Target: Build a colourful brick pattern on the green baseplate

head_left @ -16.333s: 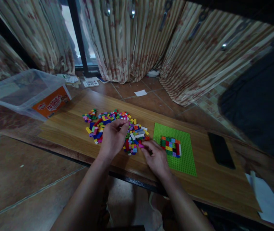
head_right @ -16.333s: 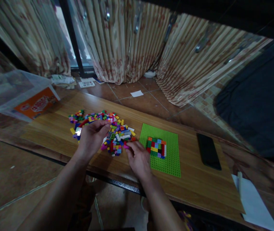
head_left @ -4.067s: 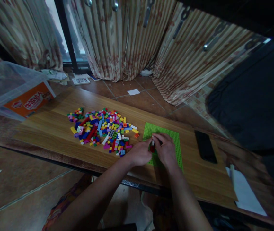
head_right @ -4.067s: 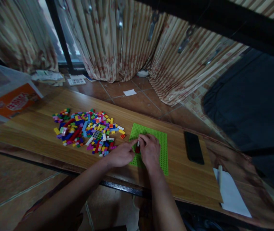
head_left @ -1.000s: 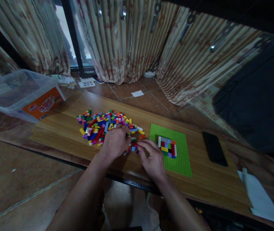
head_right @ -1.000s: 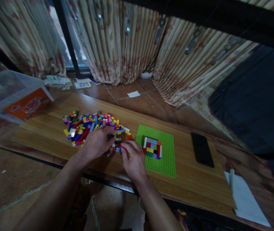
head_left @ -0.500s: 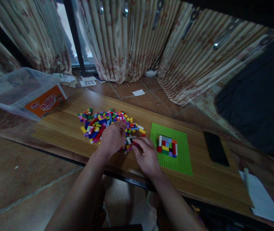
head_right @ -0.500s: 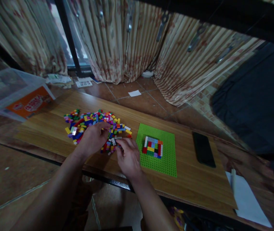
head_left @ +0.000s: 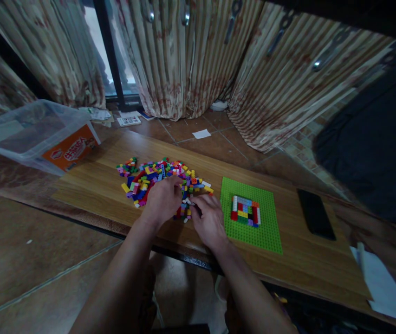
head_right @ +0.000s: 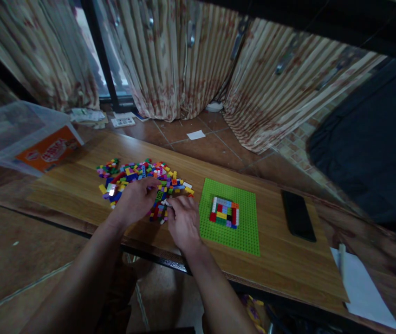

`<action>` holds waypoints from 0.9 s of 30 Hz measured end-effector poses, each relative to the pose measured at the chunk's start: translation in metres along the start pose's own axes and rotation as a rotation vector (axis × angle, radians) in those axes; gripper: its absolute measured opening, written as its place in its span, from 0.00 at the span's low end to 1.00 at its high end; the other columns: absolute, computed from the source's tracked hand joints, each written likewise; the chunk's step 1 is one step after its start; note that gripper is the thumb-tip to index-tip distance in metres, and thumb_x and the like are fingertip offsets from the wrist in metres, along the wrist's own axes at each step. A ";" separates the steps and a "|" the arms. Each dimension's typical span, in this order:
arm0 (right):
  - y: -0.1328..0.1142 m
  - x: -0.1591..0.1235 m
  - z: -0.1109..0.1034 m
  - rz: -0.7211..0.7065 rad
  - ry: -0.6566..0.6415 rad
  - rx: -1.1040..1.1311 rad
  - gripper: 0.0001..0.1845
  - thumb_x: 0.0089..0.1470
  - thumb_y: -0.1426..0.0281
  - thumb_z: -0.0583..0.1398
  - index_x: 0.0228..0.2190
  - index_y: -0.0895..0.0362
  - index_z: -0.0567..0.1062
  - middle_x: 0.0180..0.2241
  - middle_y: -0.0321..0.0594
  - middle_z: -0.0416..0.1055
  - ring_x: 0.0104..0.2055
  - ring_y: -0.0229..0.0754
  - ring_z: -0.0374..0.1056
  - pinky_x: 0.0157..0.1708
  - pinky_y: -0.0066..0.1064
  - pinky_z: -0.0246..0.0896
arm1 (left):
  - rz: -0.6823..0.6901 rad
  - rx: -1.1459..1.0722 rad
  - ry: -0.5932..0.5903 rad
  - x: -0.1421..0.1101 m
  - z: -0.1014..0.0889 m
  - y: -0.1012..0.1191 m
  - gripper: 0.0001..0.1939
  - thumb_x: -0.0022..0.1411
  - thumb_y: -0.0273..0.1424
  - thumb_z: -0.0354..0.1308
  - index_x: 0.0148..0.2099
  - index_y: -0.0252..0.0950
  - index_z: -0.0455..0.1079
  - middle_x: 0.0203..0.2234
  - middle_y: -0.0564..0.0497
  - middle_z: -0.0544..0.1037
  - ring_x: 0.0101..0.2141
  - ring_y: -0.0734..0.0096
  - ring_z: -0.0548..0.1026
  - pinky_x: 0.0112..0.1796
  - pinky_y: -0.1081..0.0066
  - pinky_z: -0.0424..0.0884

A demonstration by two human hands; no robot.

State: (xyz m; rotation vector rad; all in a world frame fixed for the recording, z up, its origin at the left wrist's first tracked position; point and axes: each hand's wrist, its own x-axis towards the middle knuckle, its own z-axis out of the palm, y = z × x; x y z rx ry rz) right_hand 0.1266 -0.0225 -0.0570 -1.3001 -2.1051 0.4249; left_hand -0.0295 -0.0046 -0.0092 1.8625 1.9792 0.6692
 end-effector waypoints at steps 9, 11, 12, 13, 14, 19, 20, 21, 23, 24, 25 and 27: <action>0.004 0.001 -0.001 -0.001 0.030 0.001 0.15 0.61 0.75 0.53 0.45 0.55 0.76 0.39 0.44 0.74 0.45 0.47 0.66 0.47 0.40 0.62 | 0.022 -0.013 -0.048 -0.002 0.003 0.007 0.19 0.62 0.25 0.48 0.50 0.36 0.74 0.40 0.45 0.82 0.41 0.63 0.79 0.43 0.68 0.72; 0.003 0.001 -0.001 0.013 0.037 0.003 0.15 0.62 0.75 0.52 0.44 0.55 0.76 0.39 0.44 0.75 0.44 0.47 0.66 0.46 0.40 0.62 | 0.016 -0.003 -0.061 -0.003 0.002 0.009 0.19 0.62 0.24 0.48 0.51 0.36 0.74 0.40 0.46 0.82 0.41 0.63 0.79 0.43 0.68 0.72; 0.003 0.001 -0.001 0.028 0.048 0.013 0.15 0.62 0.74 0.52 0.44 0.55 0.77 0.38 0.43 0.75 0.44 0.47 0.66 0.46 0.40 0.63 | 0.015 -0.002 -0.067 -0.003 0.002 0.010 0.19 0.62 0.25 0.48 0.51 0.37 0.74 0.40 0.46 0.82 0.41 0.63 0.79 0.43 0.68 0.72; 0.002 0.001 -0.001 0.044 0.063 0.030 0.15 0.62 0.74 0.52 0.43 0.55 0.77 0.38 0.43 0.75 0.43 0.47 0.67 0.45 0.40 0.63 | 0.017 -0.003 -0.071 -0.003 0.002 0.011 0.18 0.62 0.25 0.48 0.50 0.37 0.74 0.40 0.46 0.82 0.41 0.64 0.79 0.43 0.69 0.72; 0.000 0.002 -0.003 0.061 0.080 0.052 0.15 0.62 0.74 0.52 0.42 0.55 0.77 0.37 0.43 0.75 0.43 0.47 0.67 0.45 0.39 0.63 | 0.019 -0.005 -0.074 -0.004 0.001 0.011 0.18 0.62 0.25 0.48 0.50 0.37 0.75 0.39 0.46 0.82 0.40 0.64 0.79 0.43 0.69 0.72; 0.001 -0.001 -0.029 0.107 0.203 0.116 0.14 0.63 0.71 0.52 0.41 0.56 0.77 0.38 0.43 0.75 0.43 0.45 0.68 0.44 0.37 0.62 | 0.021 -0.032 -0.072 -0.004 0.000 0.011 0.16 0.64 0.27 0.48 0.47 0.36 0.75 0.38 0.46 0.82 0.38 0.64 0.79 0.41 0.68 0.72; 0.005 -0.004 -0.037 0.119 0.242 0.119 0.14 0.63 0.70 0.52 0.41 0.57 0.77 0.38 0.43 0.75 0.43 0.45 0.69 0.45 0.37 0.62 | 0.023 -0.045 -0.070 -0.004 -0.001 0.010 0.16 0.64 0.26 0.48 0.47 0.36 0.75 0.38 0.46 0.82 0.39 0.65 0.79 0.42 0.69 0.72; 0.010 -0.008 -0.047 0.149 0.293 0.111 0.14 0.63 0.69 0.53 0.40 0.56 0.78 0.37 0.43 0.76 0.42 0.45 0.69 0.44 0.37 0.63 | 0.027 -0.061 -0.067 -0.004 -0.001 0.010 0.16 0.63 0.26 0.48 0.47 0.36 0.75 0.38 0.47 0.82 0.39 0.65 0.79 0.42 0.69 0.72; 0.023 -0.017 -0.064 0.253 0.372 0.083 0.14 0.61 0.66 0.54 0.39 0.56 0.78 0.38 0.44 0.76 0.40 0.45 0.70 0.41 0.37 0.64 | 0.048 -0.096 -0.061 -0.004 0.000 0.011 0.16 0.63 0.26 0.48 0.47 0.37 0.75 0.38 0.47 0.82 0.39 0.65 0.79 0.43 0.67 0.73; 0.031 -0.022 -0.072 0.313 0.403 0.044 0.15 0.61 0.65 0.54 0.39 0.57 0.78 0.38 0.45 0.76 0.40 0.45 0.70 0.40 0.37 0.64 | 0.066 -0.117 -0.057 -0.005 0.002 0.013 0.15 0.63 0.26 0.49 0.47 0.37 0.74 0.39 0.47 0.81 0.39 0.65 0.78 0.44 0.66 0.73; 0.038 -0.027 -0.078 0.361 0.408 -0.017 0.15 0.60 0.64 0.54 0.38 0.57 0.79 0.38 0.46 0.76 0.39 0.45 0.71 0.38 0.36 0.64 | 0.085 -0.145 -0.055 -0.006 0.004 0.017 0.15 0.63 0.25 0.49 0.46 0.37 0.74 0.39 0.47 0.81 0.40 0.65 0.78 0.45 0.65 0.73; 0.050 -0.036 -0.085 0.416 0.387 -0.121 0.17 0.59 0.63 0.54 0.38 0.58 0.79 0.37 0.48 0.76 0.36 0.47 0.71 0.37 0.38 0.63 | 0.125 -0.235 -0.072 -0.012 0.012 0.028 0.14 0.63 0.25 0.49 0.45 0.37 0.74 0.40 0.47 0.81 0.40 0.65 0.78 0.45 0.65 0.73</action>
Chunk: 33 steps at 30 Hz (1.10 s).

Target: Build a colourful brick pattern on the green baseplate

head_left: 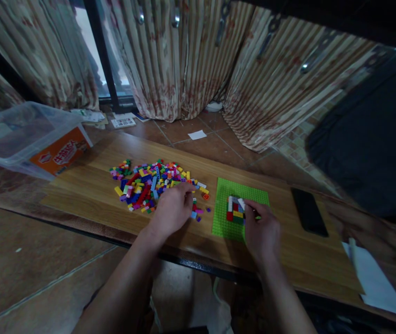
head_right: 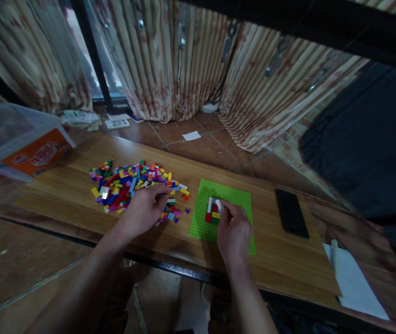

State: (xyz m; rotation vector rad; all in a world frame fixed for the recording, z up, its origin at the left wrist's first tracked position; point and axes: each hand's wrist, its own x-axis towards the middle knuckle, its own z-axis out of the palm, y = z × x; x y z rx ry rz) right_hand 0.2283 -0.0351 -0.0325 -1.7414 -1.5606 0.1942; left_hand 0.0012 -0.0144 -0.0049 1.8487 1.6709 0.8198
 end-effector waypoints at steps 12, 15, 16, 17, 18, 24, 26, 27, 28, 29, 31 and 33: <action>-0.001 -0.005 0.020 -0.016 -0.017 -0.128 0.17 0.58 0.66 0.53 0.37 0.58 0.80 0.36 0.48 0.78 0.33 0.46 0.71 0.34 0.36 0.61 | -0.076 -0.397 -0.277 -0.020 0.081 0.036 0.35 0.59 0.25 0.52 0.68 0.35 0.51 0.56 0.43 0.72 0.51 0.65 0.74 0.54 0.65 0.69; -0.002 -0.004 0.020 0.028 -0.062 -0.120 0.16 0.57 0.65 0.54 0.38 0.57 0.80 0.36 0.47 0.79 0.33 0.47 0.72 0.34 0.36 0.61 | -0.077 -0.441 -0.317 -0.018 0.088 0.031 0.38 0.58 0.25 0.51 0.69 0.34 0.47 0.58 0.42 0.70 0.54 0.64 0.72 0.55 0.65 0.68; -0.002 -0.004 0.020 0.049 -0.079 -0.114 0.16 0.57 0.65 0.54 0.38 0.57 0.80 0.37 0.47 0.79 0.34 0.47 0.72 0.34 0.36 0.61 | -0.073 -0.450 -0.324 -0.017 0.089 0.029 0.38 0.58 0.25 0.51 0.70 0.34 0.46 0.58 0.42 0.69 0.54 0.63 0.72 0.56 0.64 0.68; -0.002 -0.003 0.019 0.069 -0.092 -0.105 0.17 0.57 0.65 0.54 0.38 0.57 0.80 0.37 0.47 0.79 0.34 0.48 0.73 0.35 0.37 0.61 | -0.071 -0.455 -0.329 -0.017 0.091 0.029 0.39 0.58 0.25 0.51 0.70 0.33 0.45 0.59 0.42 0.69 0.54 0.63 0.72 0.56 0.63 0.67; -0.002 -0.003 0.018 0.086 -0.103 -0.099 0.17 0.57 0.64 0.53 0.38 0.57 0.80 0.37 0.47 0.79 0.34 0.48 0.73 0.35 0.37 0.61 | -0.069 -0.457 -0.330 -0.017 0.092 0.028 0.39 0.58 0.25 0.51 0.70 0.33 0.45 0.58 0.41 0.70 0.54 0.63 0.72 0.56 0.63 0.67; 0.002 0.001 0.015 0.105 -0.141 -0.090 0.18 0.56 0.64 0.54 0.39 0.56 0.81 0.37 0.46 0.80 0.34 0.49 0.74 0.35 0.38 0.62 | -0.060 -0.444 -0.339 -0.016 0.092 0.029 0.39 0.58 0.25 0.51 0.70 0.33 0.44 0.59 0.41 0.69 0.55 0.63 0.71 0.58 0.63 0.64; 0.003 0.001 0.015 0.097 -0.141 -0.099 0.18 0.56 0.63 0.54 0.38 0.56 0.81 0.38 0.47 0.80 0.34 0.49 0.74 0.35 0.38 0.62 | -0.065 -0.438 -0.342 -0.016 0.091 0.030 0.39 0.58 0.25 0.51 0.70 0.33 0.44 0.59 0.41 0.69 0.55 0.62 0.71 0.58 0.62 0.64; 0.003 0.001 0.016 0.088 -0.139 -0.105 0.18 0.56 0.63 0.54 0.38 0.56 0.81 0.38 0.47 0.80 0.33 0.49 0.73 0.35 0.38 0.62 | -0.067 -0.434 -0.345 -0.016 0.091 0.030 0.40 0.58 0.26 0.51 0.70 0.32 0.44 0.59 0.41 0.69 0.55 0.62 0.71 0.58 0.62 0.63; 0.003 0.001 0.016 0.076 -0.137 -0.111 0.18 0.57 0.63 0.53 0.38 0.56 0.81 0.38 0.48 0.80 0.33 0.49 0.73 0.35 0.38 0.62 | -0.067 -0.429 -0.348 -0.016 0.090 0.030 0.40 0.58 0.25 0.51 0.70 0.32 0.44 0.59 0.40 0.69 0.54 0.61 0.72 0.59 0.62 0.63; 0.002 0.001 0.016 0.063 -0.132 -0.115 0.18 0.57 0.63 0.53 0.38 0.57 0.81 0.38 0.48 0.80 0.33 0.49 0.73 0.35 0.38 0.62 | -0.067 -0.424 -0.352 -0.016 0.090 0.030 0.40 0.58 0.26 0.51 0.70 0.32 0.43 0.59 0.40 0.69 0.54 0.61 0.72 0.58 0.61 0.63; 0.001 0.000 0.016 0.043 -0.129 -0.127 0.19 0.57 0.64 0.53 0.38 0.58 0.81 0.38 0.49 0.80 0.34 0.49 0.73 0.35 0.38 0.62 | -0.063 -0.418 -0.358 -0.016 0.090 0.031 0.40 0.58 0.26 0.51 0.71 0.31 0.43 0.59 0.40 0.69 0.54 0.60 0.72 0.58 0.61 0.64; 0.000 0.000 0.017 0.032 -0.131 -0.154 0.19 0.58 0.65 0.52 0.37 0.58 0.81 0.37 0.50 0.79 0.35 0.49 0.73 0.36 0.38 0.62 | -0.065 -0.418 -0.358 -0.017 0.089 0.032 0.40 0.58 0.25 0.50 0.71 0.31 0.42 0.59 0.40 0.69 0.54 0.60 0.72 0.57 0.62 0.65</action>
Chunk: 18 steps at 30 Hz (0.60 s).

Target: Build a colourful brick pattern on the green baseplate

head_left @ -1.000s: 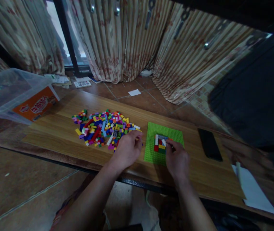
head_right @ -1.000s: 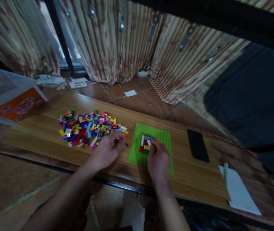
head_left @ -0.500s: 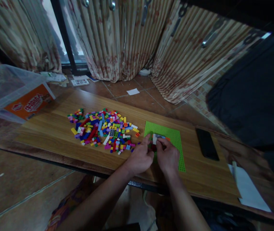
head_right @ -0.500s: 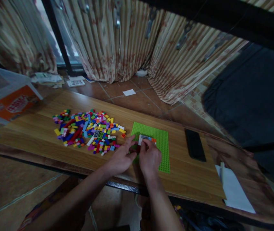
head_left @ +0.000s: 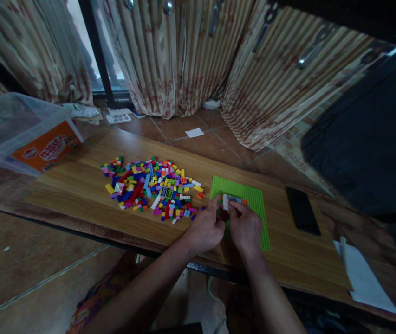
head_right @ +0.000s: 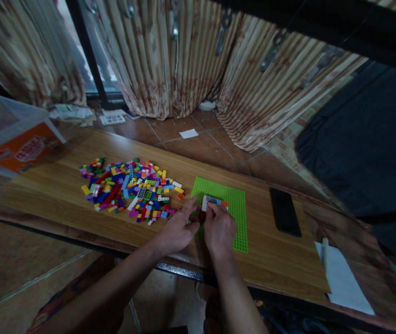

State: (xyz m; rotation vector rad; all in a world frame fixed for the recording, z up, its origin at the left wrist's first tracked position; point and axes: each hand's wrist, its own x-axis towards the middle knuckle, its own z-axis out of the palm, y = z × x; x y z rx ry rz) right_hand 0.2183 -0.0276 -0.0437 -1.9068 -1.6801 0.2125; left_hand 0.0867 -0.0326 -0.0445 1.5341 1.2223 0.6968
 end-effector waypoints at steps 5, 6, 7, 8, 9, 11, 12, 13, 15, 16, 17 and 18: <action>-0.001 0.002 0.001 -0.007 -0.003 -0.037 0.19 0.58 0.67 0.52 0.35 0.59 0.81 0.36 0.50 0.79 0.36 0.49 0.73 0.38 0.37 0.62 | 0.016 0.006 0.000 -0.001 0.000 0.001 0.41 0.57 0.24 0.49 0.71 0.29 0.42 0.58 0.38 0.69 0.55 0.59 0.71 0.58 0.62 0.64; 0.000 0.002 0.002 -0.011 -0.004 -0.040 0.18 0.57 0.68 0.52 0.35 0.60 0.81 0.36 0.50 0.79 0.36 0.48 0.73 0.38 0.37 0.62 | 0.017 0.007 0.000 0.000 0.000 0.001 0.41 0.56 0.23 0.49 0.71 0.28 0.42 0.58 0.38 0.70 0.55 0.59 0.71 0.58 0.62 0.63; 0.000 0.002 0.003 -0.016 -0.004 -0.043 0.18 0.57 0.68 0.52 0.35 0.60 0.81 0.36 0.50 0.79 0.36 0.48 0.73 0.38 0.37 0.62 | 0.014 0.008 0.001 0.000 0.000 0.001 0.41 0.56 0.23 0.49 0.71 0.28 0.42 0.58 0.38 0.69 0.55 0.59 0.71 0.58 0.62 0.63; 0.001 0.002 0.003 -0.020 -0.002 -0.046 0.18 0.58 0.68 0.52 0.35 0.59 0.81 0.36 0.50 0.79 0.36 0.48 0.73 0.38 0.37 0.62 | 0.009 0.008 0.001 0.000 0.000 0.001 0.41 0.56 0.23 0.49 0.71 0.28 0.42 0.58 0.38 0.69 0.54 0.59 0.72 0.58 0.62 0.63; 0.001 0.002 0.004 -0.024 0.001 -0.048 0.18 0.58 0.68 0.52 0.34 0.59 0.81 0.36 0.50 0.79 0.36 0.48 0.73 0.38 0.38 0.62 | 0.006 0.008 -0.001 0.000 0.000 0.002 0.41 0.56 0.23 0.49 0.71 0.28 0.42 0.59 0.39 0.69 0.54 0.58 0.72 0.58 0.62 0.64; 0.001 0.001 0.006 -0.027 0.013 -0.042 0.18 0.58 0.67 0.52 0.34 0.59 0.81 0.36 0.49 0.79 0.35 0.48 0.73 0.37 0.38 0.63 | 0.005 0.003 0.000 -0.001 0.001 0.003 0.41 0.55 0.23 0.50 0.70 0.29 0.44 0.59 0.39 0.69 0.55 0.59 0.71 0.58 0.62 0.63; 0.000 0.001 0.006 -0.025 0.025 -0.028 0.18 0.58 0.67 0.52 0.34 0.58 0.81 0.35 0.49 0.79 0.35 0.48 0.73 0.37 0.38 0.63 | 0.003 -0.003 0.004 -0.001 0.001 0.003 0.40 0.55 0.23 0.50 0.70 0.29 0.44 0.59 0.39 0.69 0.55 0.59 0.71 0.58 0.62 0.63; 0.001 0.001 0.005 -0.021 0.044 0.000 0.18 0.58 0.67 0.52 0.34 0.58 0.81 0.35 0.49 0.79 0.34 0.47 0.73 0.37 0.38 0.63 | -0.001 -0.010 0.013 -0.001 0.001 0.004 0.40 0.55 0.23 0.50 0.70 0.29 0.45 0.58 0.39 0.69 0.55 0.59 0.71 0.57 0.63 0.64; 0.003 0.003 0.001 -0.003 0.120 0.090 0.16 0.57 0.66 0.54 0.34 0.58 0.81 0.35 0.48 0.79 0.34 0.46 0.73 0.37 0.37 0.64 | -0.015 -0.031 0.041 -0.002 0.000 0.003 0.39 0.56 0.23 0.51 0.70 0.30 0.46 0.57 0.39 0.70 0.51 0.60 0.73 0.56 0.62 0.65; 0.005 0.005 -0.002 0.012 0.176 0.146 0.16 0.56 0.66 0.55 0.34 0.59 0.81 0.34 0.47 0.79 0.34 0.46 0.73 0.36 0.37 0.64 | -0.023 -0.045 0.054 -0.003 0.000 0.003 0.39 0.57 0.24 0.51 0.70 0.30 0.46 0.57 0.38 0.71 0.48 0.61 0.75 0.54 0.62 0.67; 0.008 0.007 -0.005 0.033 0.239 0.203 0.15 0.55 0.65 0.56 0.33 0.59 0.81 0.34 0.47 0.79 0.34 0.45 0.73 0.36 0.36 0.65 | -0.027 -0.061 0.065 -0.003 -0.002 0.002 0.39 0.57 0.24 0.51 0.70 0.31 0.46 0.56 0.38 0.71 0.44 0.62 0.77 0.52 0.62 0.69; 0.012 0.011 -0.009 0.058 0.306 0.261 0.14 0.54 0.65 0.58 0.33 0.60 0.81 0.33 0.47 0.78 0.33 0.45 0.72 0.36 0.36 0.65 | -0.025 -0.081 0.073 -0.004 -0.003 0.000 0.39 0.57 0.25 0.52 0.70 0.32 0.46 0.55 0.39 0.72 0.41 0.64 0.77 0.49 0.62 0.70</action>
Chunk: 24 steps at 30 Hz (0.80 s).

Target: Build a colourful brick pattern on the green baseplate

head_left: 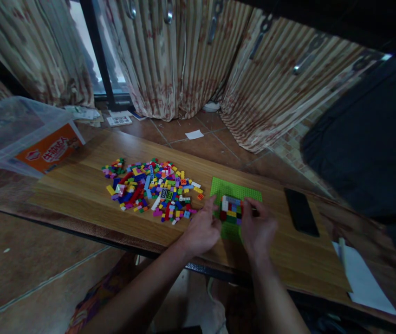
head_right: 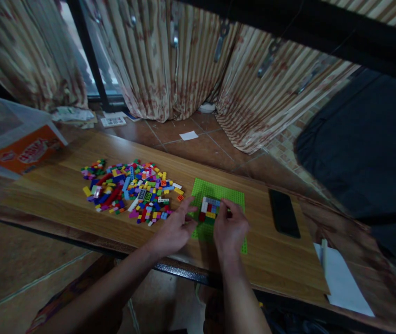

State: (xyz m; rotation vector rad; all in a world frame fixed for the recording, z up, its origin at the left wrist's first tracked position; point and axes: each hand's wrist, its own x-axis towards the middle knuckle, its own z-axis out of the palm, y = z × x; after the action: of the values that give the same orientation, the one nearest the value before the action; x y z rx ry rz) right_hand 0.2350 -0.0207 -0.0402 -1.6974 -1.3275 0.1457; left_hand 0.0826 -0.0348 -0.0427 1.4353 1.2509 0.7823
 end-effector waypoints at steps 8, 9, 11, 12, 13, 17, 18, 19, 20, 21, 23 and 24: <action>0.018 0.025 -0.012 0.352 0.281 0.544 0.12 0.42 0.66 0.65 0.31 0.60 0.78 0.23 0.33 0.71 0.18 0.30 0.56 0.17 0.24 0.49 | 0.051 -0.244 0.184 0.004 -0.041 0.008 0.28 0.56 0.27 0.54 0.60 0.31 0.63 0.39 0.43 0.78 0.36 0.66 0.76 0.39 0.66 0.73; 0.016 0.026 -0.013 0.371 0.294 0.583 0.11 0.42 0.66 0.65 0.30 0.60 0.77 0.23 0.33 0.70 0.17 0.29 0.55 0.16 0.23 0.46 | 0.035 -0.282 0.218 0.005 -0.049 0.011 0.26 0.56 0.27 0.54 0.59 0.31 0.64 0.38 0.44 0.78 0.33 0.67 0.76 0.36 0.67 0.73; 0.014 0.027 -0.013 0.404 0.311 0.629 0.11 0.41 0.67 0.66 0.29 0.59 0.77 0.23 0.32 0.70 0.17 0.28 0.54 0.15 0.23 0.45 | 0.010 -0.347 0.299 0.005 -0.064 0.015 0.26 0.56 0.29 0.56 0.57 0.31 0.65 0.37 0.45 0.78 0.32 0.67 0.76 0.32 0.68 0.73; 0.012 0.027 -0.013 0.418 0.314 0.645 0.10 0.41 0.67 0.66 0.29 0.59 0.77 0.23 0.32 0.70 0.17 0.28 0.54 0.15 0.23 0.45 | 0.017 -0.368 0.348 0.005 -0.072 0.017 0.25 0.55 0.29 0.57 0.55 0.30 0.66 0.36 0.46 0.78 0.33 0.67 0.76 0.32 0.69 0.73; 0.011 0.026 -0.013 0.424 0.315 0.657 0.10 0.40 0.67 0.66 0.29 0.59 0.77 0.23 0.32 0.70 0.17 0.28 0.55 0.15 0.22 0.46 | 0.019 -0.396 0.389 0.005 -0.079 0.017 0.24 0.54 0.30 0.59 0.53 0.30 0.67 0.34 0.47 0.78 0.33 0.68 0.76 0.34 0.69 0.73; 0.008 0.021 -0.008 0.369 0.275 0.634 0.10 0.42 0.68 0.66 0.29 0.58 0.78 0.23 0.32 0.71 0.18 0.29 0.57 0.17 0.23 0.50 | 0.054 -0.501 0.594 0.004 -0.107 0.017 0.25 0.47 0.32 0.65 0.49 0.31 0.70 0.31 0.50 0.78 0.30 0.71 0.75 0.33 0.72 0.71; 0.007 0.018 -0.005 0.343 0.251 0.603 0.10 0.43 0.67 0.66 0.30 0.58 0.79 0.22 0.32 0.71 0.19 0.30 0.58 0.18 0.23 0.52 | 0.053 -0.506 0.629 0.003 -0.113 0.017 0.26 0.46 0.32 0.65 0.49 0.31 0.70 0.30 0.51 0.78 0.29 0.72 0.75 0.32 0.73 0.70; 0.005 0.015 -0.003 0.314 0.215 0.564 0.11 0.45 0.66 0.65 0.32 0.58 0.79 0.23 0.32 0.71 0.20 0.31 0.60 0.19 0.24 0.54 | 0.050 -0.507 0.659 0.003 -0.118 0.017 0.26 0.46 0.32 0.66 0.49 0.31 0.70 0.29 0.51 0.78 0.27 0.73 0.74 0.30 0.73 0.69; 0.003 0.011 0.000 0.280 0.174 0.524 0.11 0.47 0.65 0.65 0.33 0.58 0.79 0.23 0.33 0.72 0.22 0.33 0.62 0.22 0.26 0.57 | 0.045 -0.505 0.685 0.002 -0.122 0.017 0.26 0.46 0.32 0.66 0.49 0.31 0.70 0.29 0.51 0.78 0.27 0.74 0.73 0.30 0.74 0.68; 0.001 0.007 0.003 0.238 0.130 0.484 0.12 0.48 0.64 0.64 0.34 0.58 0.79 0.25 0.35 0.73 0.24 0.35 0.65 0.25 0.28 0.61 | 0.044 -0.502 0.708 0.001 -0.125 0.017 0.26 0.45 0.33 0.66 0.49 0.30 0.70 0.29 0.51 0.78 0.26 0.74 0.73 0.29 0.74 0.68; -0.006 -0.001 0.010 0.122 0.026 0.410 0.12 0.52 0.63 0.62 0.34 0.58 0.79 0.30 0.39 0.76 0.31 0.39 0.70 0.31 0.32 0.65 | 0.041 -0.504 0.728 0.001 -0.127 0.017 0.26 0.45 0.33 0.66 0.48 0.30 0.71 0.29 0.50 0.78 0.27 0.73 0.73 0.30 0.74 0.68; -0.009 -0.005 0.014 0.050 -0.038 0.369 0.12 0.53 0.63 0.61 0.34 0.57 0.80 0.32 0.40 0.76 0.33 0.40 0.71 0.34 0.33 0.66 | 0.041 -0.506 0.725 0.000 -0.128 0.017 0.26 0.44 0.33 0.66 0.48 0.30 0.71 0.29 0.50 0.78 0.27 0.73 0.73 0.30 0.73 0.68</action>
State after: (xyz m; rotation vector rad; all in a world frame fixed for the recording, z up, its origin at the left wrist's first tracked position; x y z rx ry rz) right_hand 0.2183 -0.0170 -0.0433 -1.4192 -1.2009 0.4275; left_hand -0.0307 0.0021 0.0060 0.7754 1.4019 1.6058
